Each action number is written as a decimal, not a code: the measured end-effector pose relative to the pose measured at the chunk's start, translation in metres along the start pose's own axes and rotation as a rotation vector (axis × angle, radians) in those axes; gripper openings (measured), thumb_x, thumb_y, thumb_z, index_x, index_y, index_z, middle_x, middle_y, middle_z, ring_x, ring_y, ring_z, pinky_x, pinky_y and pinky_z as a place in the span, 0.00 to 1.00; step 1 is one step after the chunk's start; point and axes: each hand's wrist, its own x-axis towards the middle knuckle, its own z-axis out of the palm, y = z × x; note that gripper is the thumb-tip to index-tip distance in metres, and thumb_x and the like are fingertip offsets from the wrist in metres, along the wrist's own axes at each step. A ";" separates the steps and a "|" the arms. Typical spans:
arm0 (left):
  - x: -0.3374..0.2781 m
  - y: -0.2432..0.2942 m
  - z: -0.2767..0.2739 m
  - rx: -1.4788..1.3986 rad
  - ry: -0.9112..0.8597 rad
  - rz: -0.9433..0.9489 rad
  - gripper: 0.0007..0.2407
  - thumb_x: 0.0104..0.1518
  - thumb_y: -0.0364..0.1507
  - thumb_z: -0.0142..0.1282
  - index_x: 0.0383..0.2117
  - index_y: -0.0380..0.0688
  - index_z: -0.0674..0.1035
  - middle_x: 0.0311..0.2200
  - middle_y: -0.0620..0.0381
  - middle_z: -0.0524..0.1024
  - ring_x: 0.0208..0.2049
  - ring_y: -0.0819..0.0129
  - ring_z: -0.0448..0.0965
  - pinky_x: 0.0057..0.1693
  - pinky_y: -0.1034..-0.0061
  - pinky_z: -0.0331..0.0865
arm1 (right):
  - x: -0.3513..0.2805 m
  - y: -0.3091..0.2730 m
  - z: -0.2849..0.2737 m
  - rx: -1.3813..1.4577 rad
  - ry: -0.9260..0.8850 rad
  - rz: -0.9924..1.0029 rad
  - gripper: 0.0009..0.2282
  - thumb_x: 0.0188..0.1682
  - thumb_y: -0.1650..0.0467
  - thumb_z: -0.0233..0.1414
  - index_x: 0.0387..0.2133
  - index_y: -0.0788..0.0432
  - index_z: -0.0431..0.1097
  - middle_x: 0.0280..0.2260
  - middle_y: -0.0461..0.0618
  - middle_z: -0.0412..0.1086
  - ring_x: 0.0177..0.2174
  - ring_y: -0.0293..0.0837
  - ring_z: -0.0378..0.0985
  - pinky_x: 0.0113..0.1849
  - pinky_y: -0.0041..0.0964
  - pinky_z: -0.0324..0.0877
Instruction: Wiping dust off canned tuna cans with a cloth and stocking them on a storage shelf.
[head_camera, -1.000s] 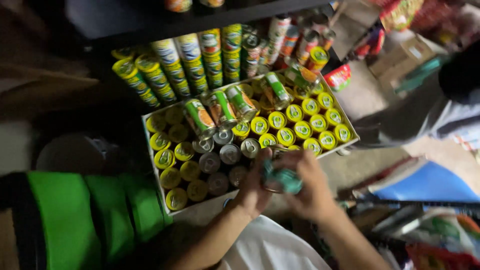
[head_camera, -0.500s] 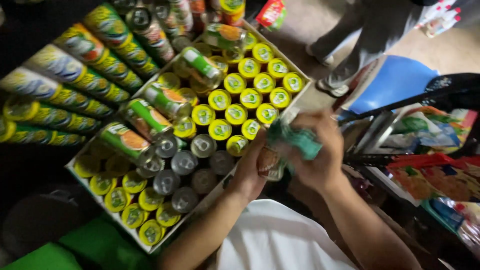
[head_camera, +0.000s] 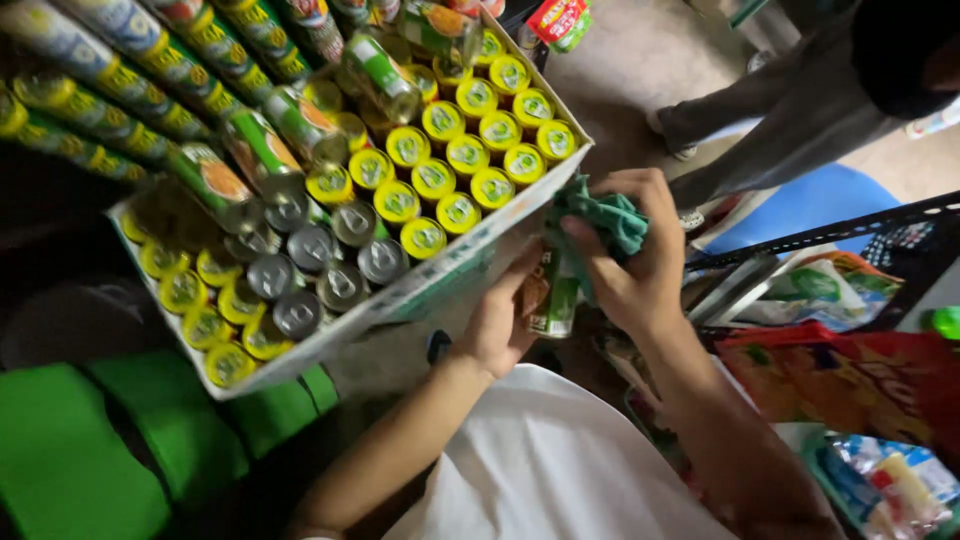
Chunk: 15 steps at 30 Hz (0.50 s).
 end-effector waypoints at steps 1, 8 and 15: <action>0.004 -0.010 0.001 -0.013 -0.030 0.038 0.17 0.67 0.38 0.50 0.57 0.46 0.74 0.51 0.60 0.77 0.51 0.72 0.79 0.58 0.74 0.73 | -0.004 0.000 -0.007 0.020 0.062 0.060 0.14 0.46 0.73 0.63 0.42 0.62 0.68 0.41 0.55 0.67 0.41 0.52 0.72 0.45 0.41 0.68; 0.004 -0.033 0.024 -0.080 -0.354 0.176 0.19 0.82 0.43 0.45 0.45 0.37 0.76 0.40 0.52 0.79 0.45 0.64 0.79 0.52 0.71 0.74 | -0.041 -0.005 -0.044 0.129 -0.220 -0.117 0.17 0.40 0.74 0.63 0.43 0.63 0.68 0.43 0.55 0.68 0.45 0.54 0.71 0.48 0.42 0.67; 0.000 -0.084 0.005 -0.077 0.084 0.043 0.16 0.69 0.46 0.45 0.50 0.51 0.76 0.41 0.63 0.78 0.39 0.74 0.78 0.44 0.75 0.72 | -0.052 0.005 -0.062 0.196 -0.066 0.015 0.16 0.40 0.77 0.60 0.42 0.61 0.68 0.42 0.53 0.68 0.42 0.52 0.72 0.49 0.44 0.67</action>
